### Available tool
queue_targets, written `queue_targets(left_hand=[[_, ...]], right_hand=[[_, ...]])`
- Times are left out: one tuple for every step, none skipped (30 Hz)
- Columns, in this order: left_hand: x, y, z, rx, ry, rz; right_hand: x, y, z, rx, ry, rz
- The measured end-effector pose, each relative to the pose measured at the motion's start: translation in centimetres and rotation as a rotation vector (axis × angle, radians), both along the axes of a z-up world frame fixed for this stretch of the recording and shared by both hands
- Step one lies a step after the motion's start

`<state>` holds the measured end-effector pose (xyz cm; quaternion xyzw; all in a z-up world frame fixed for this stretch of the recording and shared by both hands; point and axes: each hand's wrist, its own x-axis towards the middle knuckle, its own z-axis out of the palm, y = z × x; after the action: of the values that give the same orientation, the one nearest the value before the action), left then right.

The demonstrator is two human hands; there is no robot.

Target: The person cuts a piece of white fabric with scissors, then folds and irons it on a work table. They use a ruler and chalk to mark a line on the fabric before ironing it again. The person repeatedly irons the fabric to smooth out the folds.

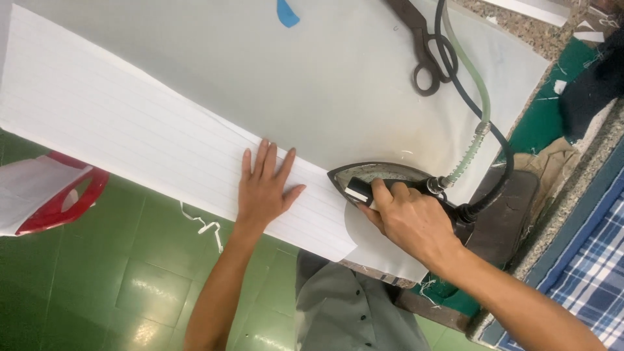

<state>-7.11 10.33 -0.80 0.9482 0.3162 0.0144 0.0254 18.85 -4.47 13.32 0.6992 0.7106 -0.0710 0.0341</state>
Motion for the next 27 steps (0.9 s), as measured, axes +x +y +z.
queue_targets(left_hand=[[-0.2,0.5,0.2,0.004,0.001,0.006],[-0.4,0.9,0.4,0.021,-0.032,-0.011],[-0.7,1.3,0.6,0.038,-0.064,-0.027],[-0.8,1.4,0.5,0.042,-0.063,-0.022],[-1.0,1.6,0.4,0.016,-0.078,-0.028],[-1.1,1.8,0.2,-0.009,-0.094,-0.034],[-1.2,1.9,0.1,-0.005,-0.094,-0.029],[-1.2,1.9,0.0,-0.022,-0.102,-0.03],[-1.3,2.0,-0.1,-0.039,-0.109,-0.031],[-1.3,2.0,0.0,-0.038,-0.109,-0.025],[-1.2,2.1,0.1,-0.028,-0.128,-0.027],[-1.2,2.0,0.2,-0.019,-0.146,-0.03],[-1.2,2.0,0.1,-0.021,-0.146,-0.025],[-1.2,2.1,0.1,-0.022,-0.155,-0.029],[-1.1,2.2,0.1,-0.023,-0.163,-0.033],[-1.1,2.2,0.1,-0.024,-0.165,-0.03],[-1.1,2.1,0.1,-0.042,-0.18,-0.028],[-1.1,2.2,0.1,-0.06,-0.194,-0.027],[-1.0,2.2,0.2,-0.061,-0.196,-0.026],[-1.0,2.3,0.2,-0.061,-0.198,-0.026],[-1.0,2.3,0.2,-0.062,-0.199,-0.026],[-1.0,2.3,0.3,-0.062,-0.201,-0.025],[-0.9,2.3,0.3,-0.062,-0.206,-0.024],[-1.0,2.3,0.4,-0.062,-0.209,-0.024],[-1.0,2.3,0.4,-0.063,-0.21,-0.023],[-1.0,2.3,0.4,-0.063,-0.206,-0.022],[-1.0,2.3,0.4,-0.063,-0.202,-0.021]], right_hand=[[0.0,0.1,0.0,0.004,0.001,0.006],[0.0,0.1,0.0,0.002,-0.003,-0.001],[-0.1,0.0,0.0,0.001,-0.006,-0.008],[-0.1,0.1,0.2,0.005,-0.006,-0.003],[-0.1,0.2,0.3,-0.002,-0.003,-0.009],[-0.1,0.2,0.5,-0.009,-0.001,-0.015],[-0.1,0.4,0.7,-0.005,-0.002,-0.01],[-0.2,0.6,1.0,-0.009,0.006,-0.018],[-0.2,0.7,1.2,-0.013,0.013,-0.026],[-0.3,0.7,1.2,-0.013,0.013,-0.02],[-0.3,0.6,1.2,-0.017,0.001,-0.025],[-0.4,0.5,1.2,-0.024,-0.01,-0.031],[-0.3,0.4,1.0,-0.026,-0.01,-0.027],[-0.3,0.4,0.9,-0.036,-0.007,-0.034],[-0.3,0.3,0.8,-0.046,-0.003,-0.042],[-0.3,0.4,0.8,-0.047,-0.006,-0.04],[-0.4,0.5,0.9,-0.047,0.006,-0.051],[-0.5,0.6,0.9,-0.047,0.017,-0.065],[-0.5,0.7,0.9,-0.048,0.015,-0.064],[-0.6,0.8,0.9,-0.042,0.0,-0.074],[-0.7,0.9,0.9,-0.037,-0.014,-0.083],[-0.7,1.0,0.7,-0.037,-0.016,-0.082],[-0.8,1.1,0.5,-0.03,-0.022,-0.079],[-0.9,1.2,0.3,-0.023,-0.027,-0.077],[-1.0,1.3,0.4,-0.025,-0.028,-0.076],[-1.1,1.6,0.4,-0.028,-0.031,-0.066],[-1.1,1.8,0.5,-0.031,-0.034,-0.055]])
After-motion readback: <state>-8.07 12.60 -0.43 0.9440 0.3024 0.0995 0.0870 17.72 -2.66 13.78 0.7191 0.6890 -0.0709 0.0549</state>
